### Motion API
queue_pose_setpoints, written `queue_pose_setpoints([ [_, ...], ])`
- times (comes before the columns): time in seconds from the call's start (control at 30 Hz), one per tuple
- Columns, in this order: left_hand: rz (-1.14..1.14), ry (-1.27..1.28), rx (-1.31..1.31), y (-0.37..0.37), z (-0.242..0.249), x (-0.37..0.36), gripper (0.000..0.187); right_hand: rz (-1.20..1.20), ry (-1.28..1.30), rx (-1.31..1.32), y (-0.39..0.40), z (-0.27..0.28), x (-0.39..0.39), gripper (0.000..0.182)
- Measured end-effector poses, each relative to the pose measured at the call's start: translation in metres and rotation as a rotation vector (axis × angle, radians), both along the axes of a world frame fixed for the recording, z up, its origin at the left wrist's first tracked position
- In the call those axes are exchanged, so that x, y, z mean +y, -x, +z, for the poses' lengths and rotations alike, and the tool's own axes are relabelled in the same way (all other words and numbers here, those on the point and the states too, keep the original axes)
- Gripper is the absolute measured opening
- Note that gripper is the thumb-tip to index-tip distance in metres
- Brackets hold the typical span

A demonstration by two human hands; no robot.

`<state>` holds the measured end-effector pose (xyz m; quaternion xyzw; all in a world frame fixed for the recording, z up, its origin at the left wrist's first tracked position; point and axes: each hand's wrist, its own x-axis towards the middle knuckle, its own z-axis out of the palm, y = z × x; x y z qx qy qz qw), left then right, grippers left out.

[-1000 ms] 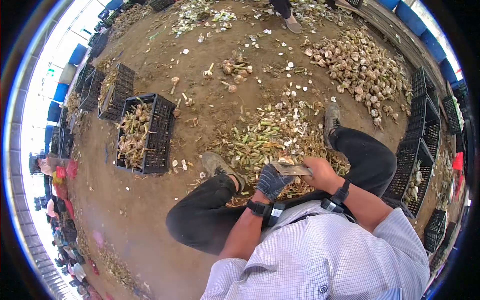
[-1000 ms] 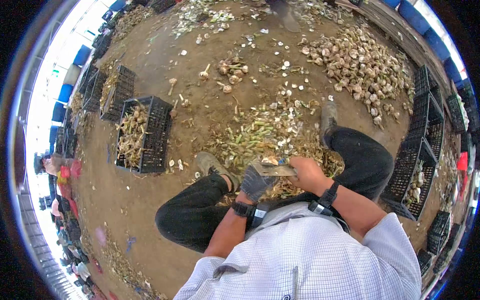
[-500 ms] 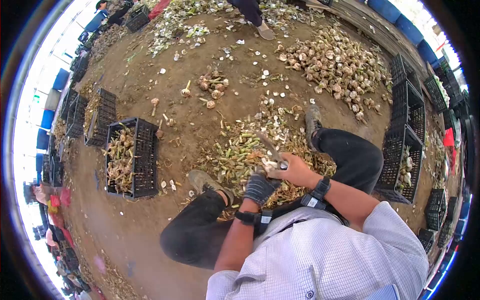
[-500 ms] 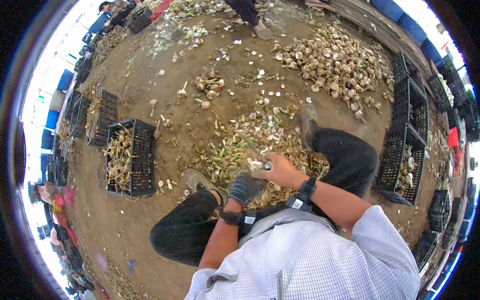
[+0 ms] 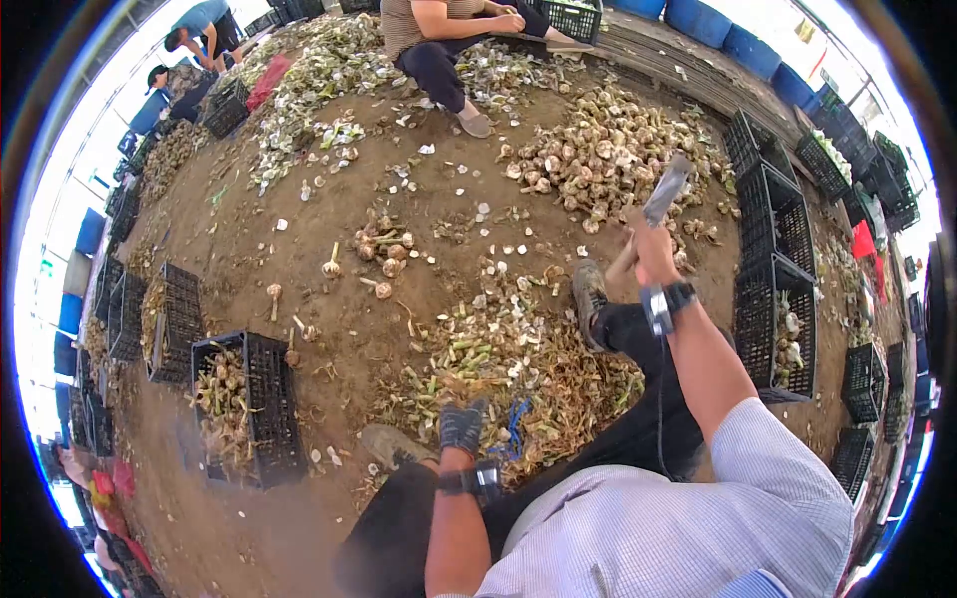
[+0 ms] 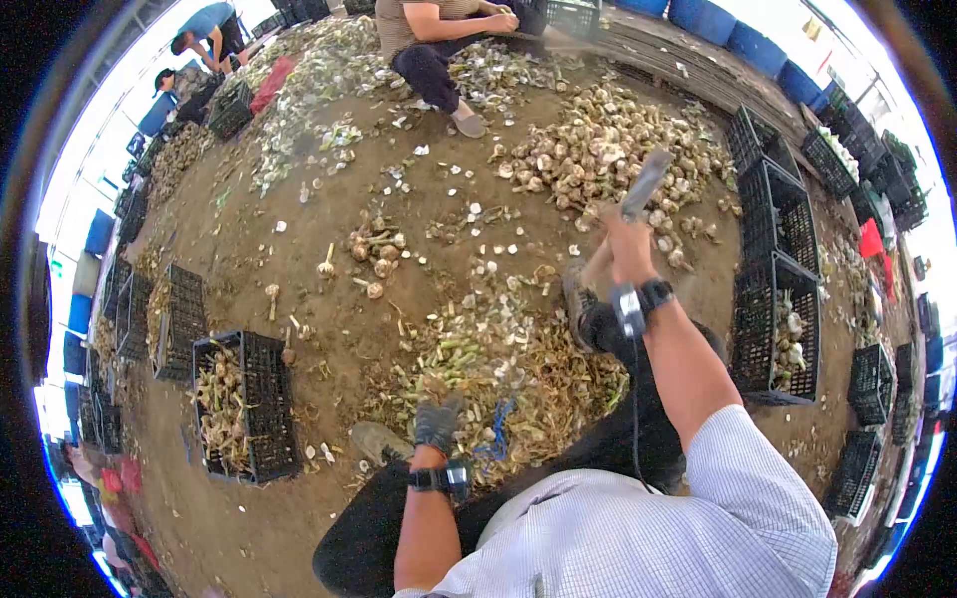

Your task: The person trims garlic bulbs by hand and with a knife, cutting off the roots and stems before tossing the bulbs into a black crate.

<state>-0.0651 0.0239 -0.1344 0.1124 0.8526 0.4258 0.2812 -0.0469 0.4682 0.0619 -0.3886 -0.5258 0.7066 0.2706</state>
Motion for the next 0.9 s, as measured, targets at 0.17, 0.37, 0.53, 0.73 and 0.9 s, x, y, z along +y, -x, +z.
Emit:
queue_pose_setpoints([
  [0.17,0.39,0.109,-0.15,0.082,0.021,0.014,0.063,0.389,-0.104,-0.35,-0.024,0.014,-0.091,0.028],
  [0.37,0.277,0.496,-0.026,0.182,0.023,-0.011,0.08,0.854,-0.287,-0.715,-0.032,0.027,-0.136,0.037],
  [0.53,0.181,0.63,0.071,0.269,-0.043,-0.017,0.08,1.003,-0.45,-0.702,-0.032,-0.025,-0.138,0.038],
  [0.73,-0.096,0.831,0.159,0.351,-0.072,0.028,0.076,0.993,-0.332,-0.792,-0.017,-0.048,-0.143,0.042],
  [0.9,-0.015,0.622,0.093,0.376,-0.163,0.024,0.056,1.002,-0.232,-0.896,-0.001,-0.041,-0.144,0.038],
])
